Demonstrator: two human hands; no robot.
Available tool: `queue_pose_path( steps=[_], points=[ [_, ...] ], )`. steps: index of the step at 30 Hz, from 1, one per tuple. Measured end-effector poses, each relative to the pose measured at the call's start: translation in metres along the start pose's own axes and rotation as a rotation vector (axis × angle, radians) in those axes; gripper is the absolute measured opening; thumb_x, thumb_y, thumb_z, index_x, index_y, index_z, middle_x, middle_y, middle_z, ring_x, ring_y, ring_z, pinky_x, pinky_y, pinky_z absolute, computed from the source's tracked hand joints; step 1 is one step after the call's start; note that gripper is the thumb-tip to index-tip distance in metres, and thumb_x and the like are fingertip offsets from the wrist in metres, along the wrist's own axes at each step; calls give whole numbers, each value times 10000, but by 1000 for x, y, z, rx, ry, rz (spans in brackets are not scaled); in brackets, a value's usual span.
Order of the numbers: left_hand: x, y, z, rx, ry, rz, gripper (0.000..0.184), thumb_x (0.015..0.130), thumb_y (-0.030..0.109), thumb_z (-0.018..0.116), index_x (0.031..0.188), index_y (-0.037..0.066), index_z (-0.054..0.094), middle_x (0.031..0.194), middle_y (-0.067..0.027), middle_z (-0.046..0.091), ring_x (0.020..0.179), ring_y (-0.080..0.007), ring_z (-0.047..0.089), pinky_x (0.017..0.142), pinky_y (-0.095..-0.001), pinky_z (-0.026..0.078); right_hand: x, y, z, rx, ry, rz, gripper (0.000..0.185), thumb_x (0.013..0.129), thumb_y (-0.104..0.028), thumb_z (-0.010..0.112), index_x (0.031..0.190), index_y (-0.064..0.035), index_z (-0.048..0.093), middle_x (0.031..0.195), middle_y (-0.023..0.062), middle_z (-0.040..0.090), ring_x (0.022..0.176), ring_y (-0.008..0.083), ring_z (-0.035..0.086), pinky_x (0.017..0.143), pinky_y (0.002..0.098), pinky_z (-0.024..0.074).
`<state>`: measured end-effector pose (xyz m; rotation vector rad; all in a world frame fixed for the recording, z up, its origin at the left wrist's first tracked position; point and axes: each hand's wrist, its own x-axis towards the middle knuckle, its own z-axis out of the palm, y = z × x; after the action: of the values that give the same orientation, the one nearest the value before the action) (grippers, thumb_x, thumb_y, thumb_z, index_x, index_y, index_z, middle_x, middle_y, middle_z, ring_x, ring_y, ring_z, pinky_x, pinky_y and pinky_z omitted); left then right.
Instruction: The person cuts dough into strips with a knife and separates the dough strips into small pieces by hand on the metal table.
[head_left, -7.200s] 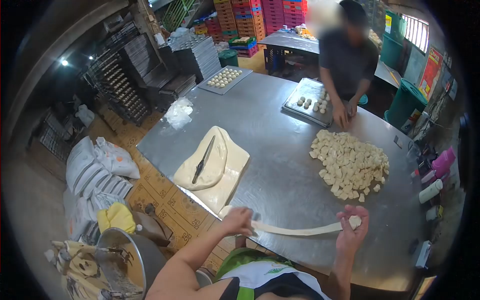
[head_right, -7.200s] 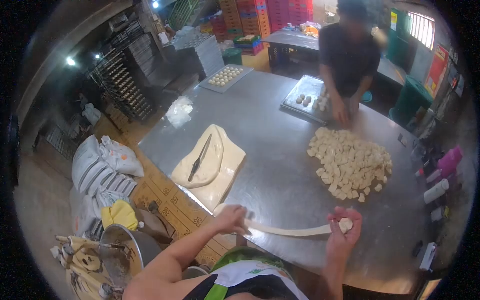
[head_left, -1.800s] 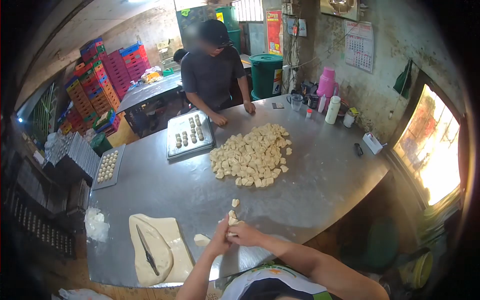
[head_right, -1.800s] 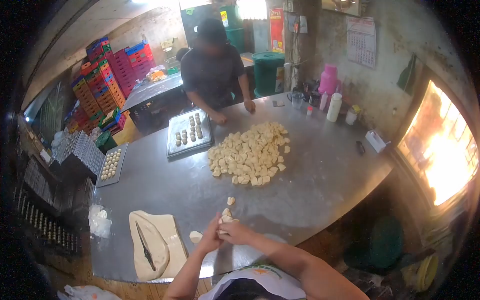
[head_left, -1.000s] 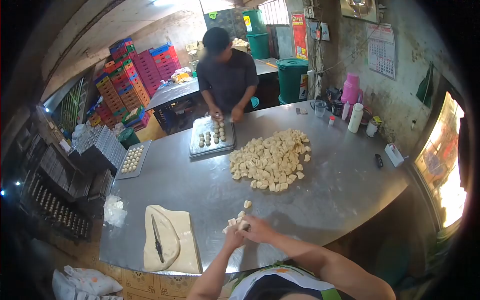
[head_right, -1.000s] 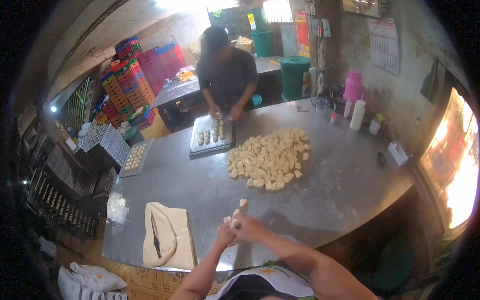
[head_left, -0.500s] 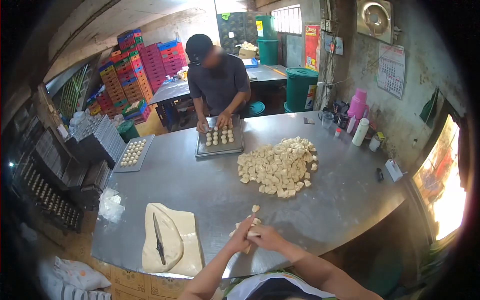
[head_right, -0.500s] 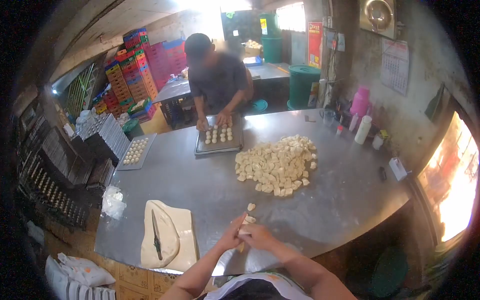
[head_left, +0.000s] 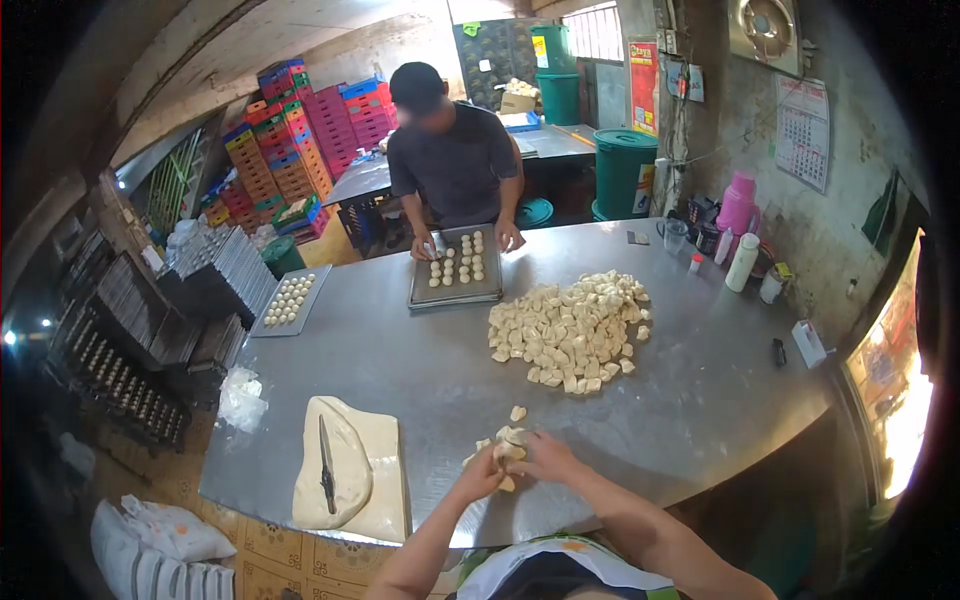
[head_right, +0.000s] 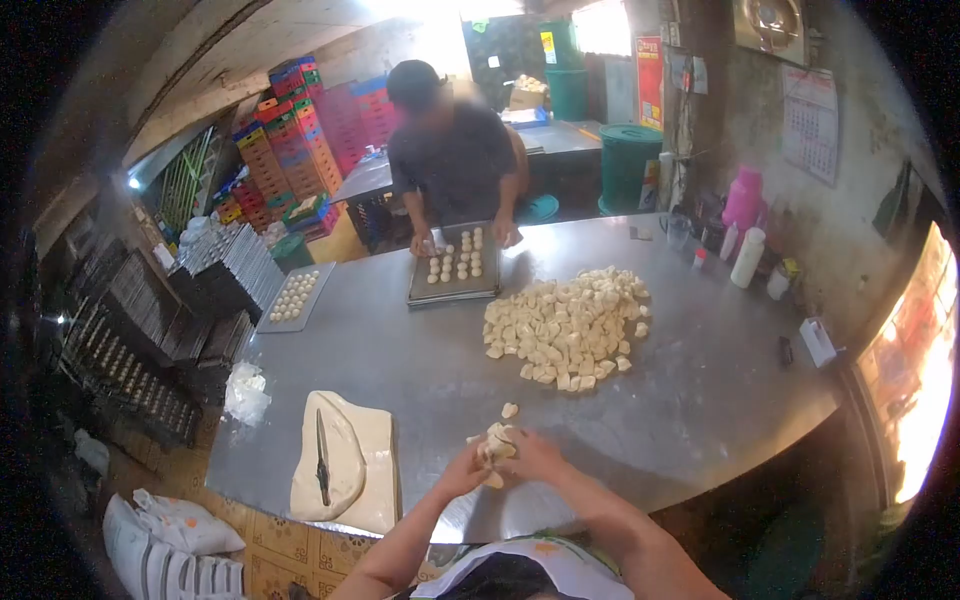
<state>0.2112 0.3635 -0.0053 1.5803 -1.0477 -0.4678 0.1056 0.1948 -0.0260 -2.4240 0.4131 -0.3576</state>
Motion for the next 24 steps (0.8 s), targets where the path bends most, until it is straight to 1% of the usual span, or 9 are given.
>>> queue_pose_path(
  steps=[5,8,10,12,13,17,20,21,24],
  points=[
    [8,12,17,237,307,355,317,873,69,571,1182,49,637,939,-152,708,874,-318,697,839,-398,543,-8,-56,-36,308,-104,-244,351,823,-373,719,994,-76,641,1005,189,650,916,366,641,742,465,519],
    [4,5,-4,133,38,-93,335,879,68,577,1208,62,636,914,-143,704,876,-292,698,859,-391,536,-5,-67,-36,281,-7,-217,370,845,-370,692,1073,-84,636,1062,175,644,986,365,630,806,467,511],
    [9,2,3,275,-68,-125,348,881,73,582,1226,67,630,921,-145,705,874,-288,699,860,-390,536,2,-66,-37,257,60,-202,382,856,-368,679,1113,-88,634,1091,167,641,1022,364,624,839,468,506],
    [5,9,11,549,-273,-212,377,886,83,592,1262,77,618,934,-150,707,869,-282,700,863,-388,535,6,-50,-32,108,-55,55,332,842,-332,709,1025,-65,639,1048,173,646,951,377,635,793,463,514],
    [3,14,8,547,-278,-204,377,886,83,592,1262,77,618,934,-150,707,869,-282,700,863,-388,535,10,-41,-30,32,-106,187,311,834,-314,724,982,-54,641,1027,175,649,916,384,640,771,460,518],
    [-11,11,-5,170,-290,30,393,872,71,600,1264,76,628,981,-161,709,906,-301,695,888,-384,524,2,1,-5,-150,54,181,332,834,-336,729,995,-58,645,1018,169,650,932,379,638,796,461,514],
    [-8,-70,-6,-30,138,-68,300,898,174,634,1188,119,689,951,-86,711,979,-264,682,918,-331,501,-2,-40,-14,31,70,-59,336,834,-347,730,1005,-69,649,1017,166,651,942,379,637,814,467,509],
    [-2,-61,-5,-42,122,-61,300,898,174,634,1188,119,689,951,-86,711,979,-264,682,918,-331,501,-1,-52,-17,117,85,-182,338,834,-352,730,1010,-75,650,1016,164,652,947,379,636,823,470,506],
    [18,12,-2,140,301,330,254,898,167,629,1128,104,717,909,-67,709,890,-229,693,836,-331,528,-7,-66,-12,220,71,-137,366,865,-424,666,1019,-93,665,1034,160,653,975,378,630,842,479,504]
  ],
)
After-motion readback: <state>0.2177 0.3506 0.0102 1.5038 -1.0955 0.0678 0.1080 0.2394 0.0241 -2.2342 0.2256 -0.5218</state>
